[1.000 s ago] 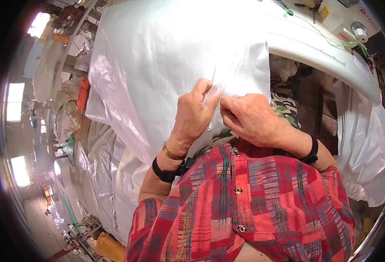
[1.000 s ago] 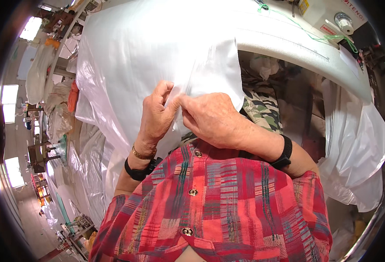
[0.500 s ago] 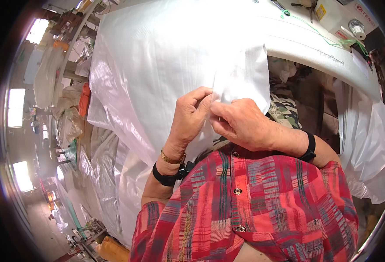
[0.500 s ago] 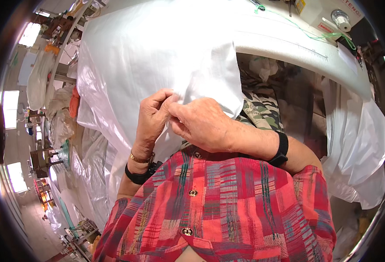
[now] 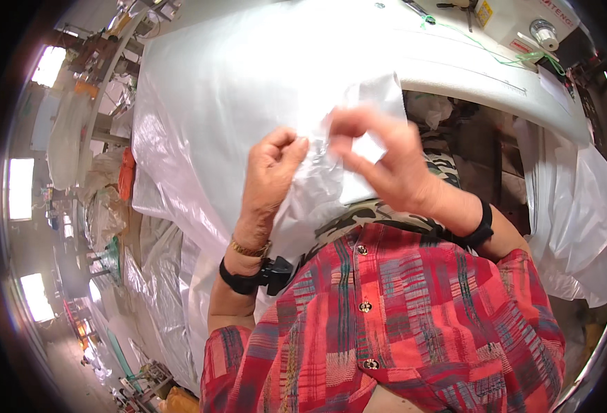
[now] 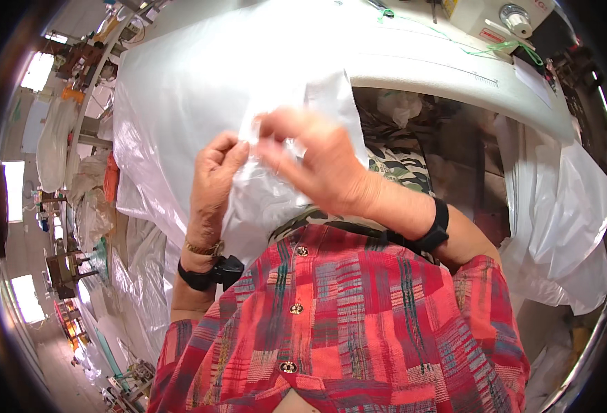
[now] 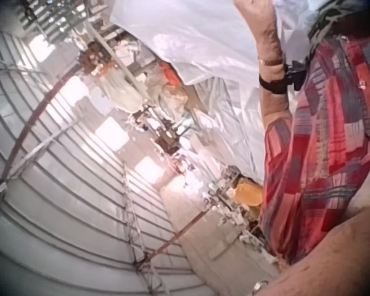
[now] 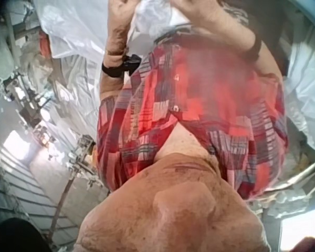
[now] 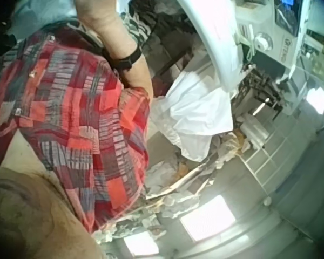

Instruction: Sewing the edges and long seams of large white plastic sheets using an industrial sewing machine.

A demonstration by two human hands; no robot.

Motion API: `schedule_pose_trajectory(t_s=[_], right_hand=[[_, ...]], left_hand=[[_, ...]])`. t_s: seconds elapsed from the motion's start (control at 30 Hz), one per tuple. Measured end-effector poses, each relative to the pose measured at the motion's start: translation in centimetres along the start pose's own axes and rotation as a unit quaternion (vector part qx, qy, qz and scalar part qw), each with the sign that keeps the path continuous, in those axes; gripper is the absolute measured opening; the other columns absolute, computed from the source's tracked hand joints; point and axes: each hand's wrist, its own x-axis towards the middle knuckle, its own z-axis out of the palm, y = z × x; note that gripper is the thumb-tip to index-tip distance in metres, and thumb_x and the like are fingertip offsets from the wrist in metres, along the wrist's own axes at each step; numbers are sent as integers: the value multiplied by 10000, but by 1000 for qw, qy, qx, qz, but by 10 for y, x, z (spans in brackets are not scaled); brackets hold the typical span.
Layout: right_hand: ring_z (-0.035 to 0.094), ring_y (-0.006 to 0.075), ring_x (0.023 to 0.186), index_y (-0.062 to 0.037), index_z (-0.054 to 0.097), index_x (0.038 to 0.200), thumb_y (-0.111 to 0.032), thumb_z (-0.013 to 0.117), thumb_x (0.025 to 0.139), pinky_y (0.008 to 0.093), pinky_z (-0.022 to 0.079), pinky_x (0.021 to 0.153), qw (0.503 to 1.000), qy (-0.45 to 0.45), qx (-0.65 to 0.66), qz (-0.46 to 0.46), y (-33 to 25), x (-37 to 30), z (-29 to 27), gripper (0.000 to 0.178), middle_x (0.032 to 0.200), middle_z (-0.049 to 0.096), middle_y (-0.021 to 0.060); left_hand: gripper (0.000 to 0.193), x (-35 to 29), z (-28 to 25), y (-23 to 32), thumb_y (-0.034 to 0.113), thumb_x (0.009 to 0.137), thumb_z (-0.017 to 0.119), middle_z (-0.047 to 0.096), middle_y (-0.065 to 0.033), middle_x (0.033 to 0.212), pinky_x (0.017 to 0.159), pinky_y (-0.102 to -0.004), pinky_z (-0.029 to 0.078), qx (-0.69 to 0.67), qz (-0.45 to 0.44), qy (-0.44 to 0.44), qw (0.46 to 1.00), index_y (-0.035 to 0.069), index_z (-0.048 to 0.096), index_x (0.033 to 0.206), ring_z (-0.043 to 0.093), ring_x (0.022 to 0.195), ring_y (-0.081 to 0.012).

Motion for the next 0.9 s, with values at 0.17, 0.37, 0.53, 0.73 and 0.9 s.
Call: schedule_pose_trajectory(t_s=[0.17, 0.37, 0.53, 0.73, 0.9], right_hand=[[579, 246, 905, 23, 470, 1314, -155, 671, 853, 343, 472, 828, 948, 250, 32, 194, 46, 31, 33, 534, 1200, 543, 210], [621, 388, 957, 10, 617, 1008, -134, 574, 807, 437, 496, 847, 969, -242, 48, -31, 49, 7, 121, 251, 1002, 647, 253], [633, 403, 855, 8, 631, 891, -112, 574, 809, 464, 512, 736, 954, -276, -108, 29, 52, 5, 51, 156, 904, 655, 231], [567, 332, 995, -35, 588, 1072, -109, 746, 769, 417, 463, 838, 928, 173, -327, 55, 72, -39, -25, 349, 1083, 591, 152], [564, 333, 667, 26, 542, 867, -198, 633, 916, 403, 445, 633, 948, -4, -197, 249, 106, -79, -31, 246, 688, 519, 178]], left_hand=[[133, 1, -5, 52, 94, 932, 633, 558, 50, 718, 586, -200, 386, 173, 60, 41, 982, -28, 643, 880, 466, 665, -19], [111, 0, 7, 61, 59, 908, 633, 597, -14, 704, 623, -236, 454, 209, 87, 29, 974, -49, 625, 888, 527, 678, -49], [92, -3, 11, 39, 58, 898, 621, 576, -37, 676, 593, -248, 435, 193, 98, 24, 976, -33, 617, 881, 508, 651, -62], [99, -12, 37, 26, 69, 898, 634, 534, -8, 654, 541, -239, 368, 210, 104, 10, 972, -18, 612, 856, 431, 604, -54], [164, -9, 48, 25, 116, 899, 612, 524, -59, 605, 513, -279, 363, 184, 126, 0, 975, -21, 575, 816, 422, 554, -97]])
